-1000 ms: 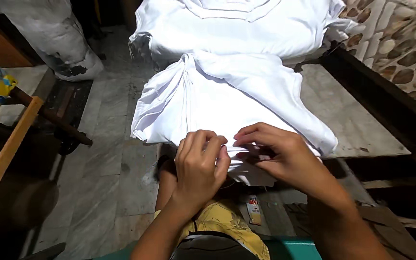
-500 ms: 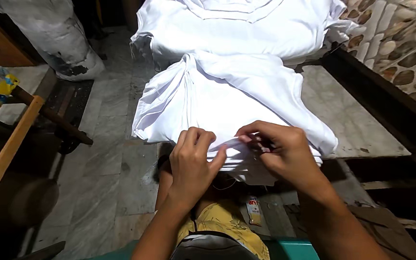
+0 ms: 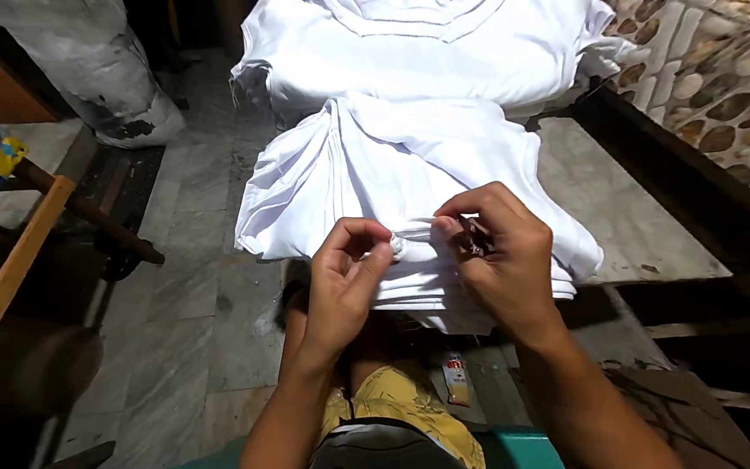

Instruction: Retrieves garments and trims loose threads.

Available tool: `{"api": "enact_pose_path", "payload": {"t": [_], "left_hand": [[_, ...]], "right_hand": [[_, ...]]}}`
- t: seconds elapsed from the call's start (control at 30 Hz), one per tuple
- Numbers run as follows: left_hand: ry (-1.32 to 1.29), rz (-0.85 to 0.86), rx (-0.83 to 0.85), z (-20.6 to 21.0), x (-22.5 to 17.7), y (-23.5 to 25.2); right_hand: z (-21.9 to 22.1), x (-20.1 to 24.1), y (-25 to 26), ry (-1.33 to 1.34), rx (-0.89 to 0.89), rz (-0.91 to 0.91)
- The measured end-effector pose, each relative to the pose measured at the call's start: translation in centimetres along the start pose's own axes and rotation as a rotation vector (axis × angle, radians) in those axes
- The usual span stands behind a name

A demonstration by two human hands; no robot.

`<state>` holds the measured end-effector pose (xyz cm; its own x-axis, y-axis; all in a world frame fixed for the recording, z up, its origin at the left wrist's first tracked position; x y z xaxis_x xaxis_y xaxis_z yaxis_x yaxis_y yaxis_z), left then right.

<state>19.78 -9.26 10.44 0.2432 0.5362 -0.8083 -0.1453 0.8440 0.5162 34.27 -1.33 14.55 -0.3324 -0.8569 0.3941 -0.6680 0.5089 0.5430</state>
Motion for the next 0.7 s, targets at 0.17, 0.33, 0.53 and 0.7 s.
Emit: {"api": "enact_pose_path", "payload": {"t": [0.17, 0.33, 0.53, 0.7], "left_hand": [[0.295, 0.103, -0.072, 0.1, 0.2, 0.3], [0.048, 0.087, -0.018, -0.8, 0.7, 0.3], [-0.014, 0.092, 0.136, 0.1, 0.0, -0.5], [-0.029, 0.089, 0.150, -0.1, 0.2, -0.6]], "right_hand": [[0.7, 0.0, -0.2, -0.014, 0.038, -0.002], [0.5, 0.7, -1.2, -0.035, 0.116, -0.018], [0.7, 1.7, -1.5, -0.203, 0.118, -0.123], [1.3, 1.5, -0.6, -0.132, 0.139, -0.134]]}}
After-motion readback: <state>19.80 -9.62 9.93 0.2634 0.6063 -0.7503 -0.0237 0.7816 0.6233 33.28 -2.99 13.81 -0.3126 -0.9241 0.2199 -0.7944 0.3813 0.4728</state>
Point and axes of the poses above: each hand's wrist, its own y-axis towards the middle knuckle, its own z-axis out of the palm, x = y × z, the point moved 5 cm from there along y, towards the middle knuckle, and after that the axes turned 14 degrees about x, right-handed, at the moved point
